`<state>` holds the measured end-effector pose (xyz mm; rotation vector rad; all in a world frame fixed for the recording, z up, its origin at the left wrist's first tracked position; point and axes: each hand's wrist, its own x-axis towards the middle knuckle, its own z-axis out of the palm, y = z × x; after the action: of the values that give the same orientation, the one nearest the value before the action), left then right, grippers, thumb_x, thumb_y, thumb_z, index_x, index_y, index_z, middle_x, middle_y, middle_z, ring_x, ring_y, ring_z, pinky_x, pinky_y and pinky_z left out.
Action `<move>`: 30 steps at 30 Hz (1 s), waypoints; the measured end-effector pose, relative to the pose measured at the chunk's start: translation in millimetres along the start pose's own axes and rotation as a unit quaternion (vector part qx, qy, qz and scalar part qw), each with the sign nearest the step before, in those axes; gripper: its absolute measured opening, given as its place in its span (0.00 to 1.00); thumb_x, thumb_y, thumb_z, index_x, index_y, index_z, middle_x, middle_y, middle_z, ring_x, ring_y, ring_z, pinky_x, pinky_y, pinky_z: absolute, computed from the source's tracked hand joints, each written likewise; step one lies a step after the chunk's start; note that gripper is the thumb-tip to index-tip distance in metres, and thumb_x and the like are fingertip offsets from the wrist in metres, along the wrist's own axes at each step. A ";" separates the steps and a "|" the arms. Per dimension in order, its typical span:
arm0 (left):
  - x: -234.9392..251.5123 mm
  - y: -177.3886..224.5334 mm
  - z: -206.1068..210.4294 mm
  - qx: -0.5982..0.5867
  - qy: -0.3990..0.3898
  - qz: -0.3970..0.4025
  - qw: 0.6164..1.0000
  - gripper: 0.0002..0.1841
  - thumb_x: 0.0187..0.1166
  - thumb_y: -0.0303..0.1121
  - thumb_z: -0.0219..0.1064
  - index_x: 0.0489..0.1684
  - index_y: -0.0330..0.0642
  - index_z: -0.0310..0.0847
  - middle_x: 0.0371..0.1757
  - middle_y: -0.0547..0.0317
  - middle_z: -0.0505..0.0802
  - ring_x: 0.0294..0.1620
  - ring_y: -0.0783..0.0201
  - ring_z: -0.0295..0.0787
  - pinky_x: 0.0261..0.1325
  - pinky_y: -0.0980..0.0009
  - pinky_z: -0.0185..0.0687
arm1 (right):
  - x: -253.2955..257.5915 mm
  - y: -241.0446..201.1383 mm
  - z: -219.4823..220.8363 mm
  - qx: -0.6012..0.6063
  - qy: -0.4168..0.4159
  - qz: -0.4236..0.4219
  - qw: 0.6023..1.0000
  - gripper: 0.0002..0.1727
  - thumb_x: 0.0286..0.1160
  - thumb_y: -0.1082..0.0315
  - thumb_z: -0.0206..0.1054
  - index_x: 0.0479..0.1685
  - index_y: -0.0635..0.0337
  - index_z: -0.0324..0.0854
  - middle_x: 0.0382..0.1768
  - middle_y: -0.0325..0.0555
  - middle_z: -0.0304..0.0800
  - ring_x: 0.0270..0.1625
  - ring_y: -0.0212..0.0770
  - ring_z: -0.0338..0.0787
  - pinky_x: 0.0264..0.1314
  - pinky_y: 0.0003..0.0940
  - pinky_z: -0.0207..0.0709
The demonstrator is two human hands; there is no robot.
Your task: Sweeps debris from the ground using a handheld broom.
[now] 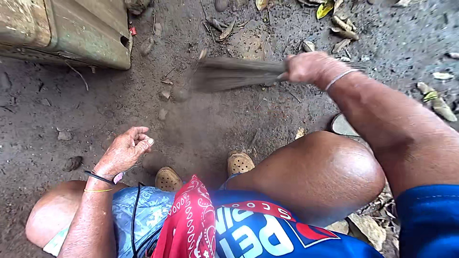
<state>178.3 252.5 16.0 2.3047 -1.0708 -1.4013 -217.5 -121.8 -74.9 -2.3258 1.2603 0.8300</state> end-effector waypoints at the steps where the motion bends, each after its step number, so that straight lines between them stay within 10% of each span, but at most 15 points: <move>1: -0.2 -1.7 -1.5 0.002 -0.001 0.001 1.000 0.22 0.86 0.30 0.65 0.77 0.34 0.71 0.49 0.47 0.92 0.41 0.58 0.94 0.52 0.56 0.91 | -3.1 29.0 -9.1 0.024 0.028 0.063 0.997 0.34 0.77 0.44 0.69 0.59 0.72 0.78 0.48 0.83 0.85 0.56 0.86 0.83 0.51 0.88 0.68; 9: 0.1 -2.7 -3.9 0.016 -0.007 0.040 0.999 0.23 0.85 0.31 0.65 0.76 0.34 0.71 0.47 0.49 0.92 0.40 0.59 0.93 0.50 0.55 0.91 | -81.1 120.3 -50.3 0.140 0.175 0.342 0.913 0.48 0.77 0.34 0.57 0.69 0.79 0.69 0.66 0.92 0.73 0.72 0.91 0.72 0.62 0.92 0.60; 16: 8.5 0.2 -1.1 0.028 -0.023 0.015 0.999 0.23 0.86 0.31 0.63 0.78 0.33 0.69 0.49 0.45 0.92 0.41 0.57 0.93 0.50 0.55 0.90 | -115.9 12.0 43.9 0.120 0.058 0.044 0.990 0.32 0.82 0.55 0.68 0.67 0.79 0.70 0.49 0.85 0.84 0.53 0.87 0.85 0.51 0.85 0.72; 20: 17.5 -10.0 2.0 0.030 -0.026 0.011 0.999 0.28 0.82 0.39 0.59 0.78 0.31 0.69 0.52 0.47 0.92 0.40 0.64 0.94 0.49 0.65 0.92 | -123.7 40.4 125.4 -0.009 -0.052 -0.118 0.992 0.23 0.84 0.56 0.65 0.58 0.71 0.77 0.49 0.71 0.87 0.53 0.72 0.91 0.51 0.67 0.80; 26: 17.9 -5.4 3.2 0.019 -0.022 -0.014 0.999 0.27 0.83 0.35 0.59 0.78 0.29 0.67 0.53 0.47 0.90 0.38 0.68 0.93 0.46 0.70 0.91 | -174.7 207.7 70.3 0.039 0.011 0.269 0.962 0.32 0.82 0.49 0.67 0.66 0.73 0.73 0.49 0.86 0.84 0.55 0.88 0.84 0.50 0.87 0.69; 30: 20.8 -2.2 3.8 0.016 -0.018 -0.019 1.000 0.27 0.84 0.35 0.58 0.79 0.29 0.65 0.54 0.47 0.88 0.38 0.70 0.91 0.45 0.72 0.90 | -216.8 221.5 -12.7 0.093 0.143 0.464 0.870 0.43 0.79 0.38 0.57 0.62 0.81 0.73 0.61 0.93 0.76 0.67 0.92 0.75 0.56 0.93 0.62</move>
<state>181.9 240.3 -1.0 2.3421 -1.0737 -1.4553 -493.3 -110.7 66.8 -1.6434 2.5321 0.5593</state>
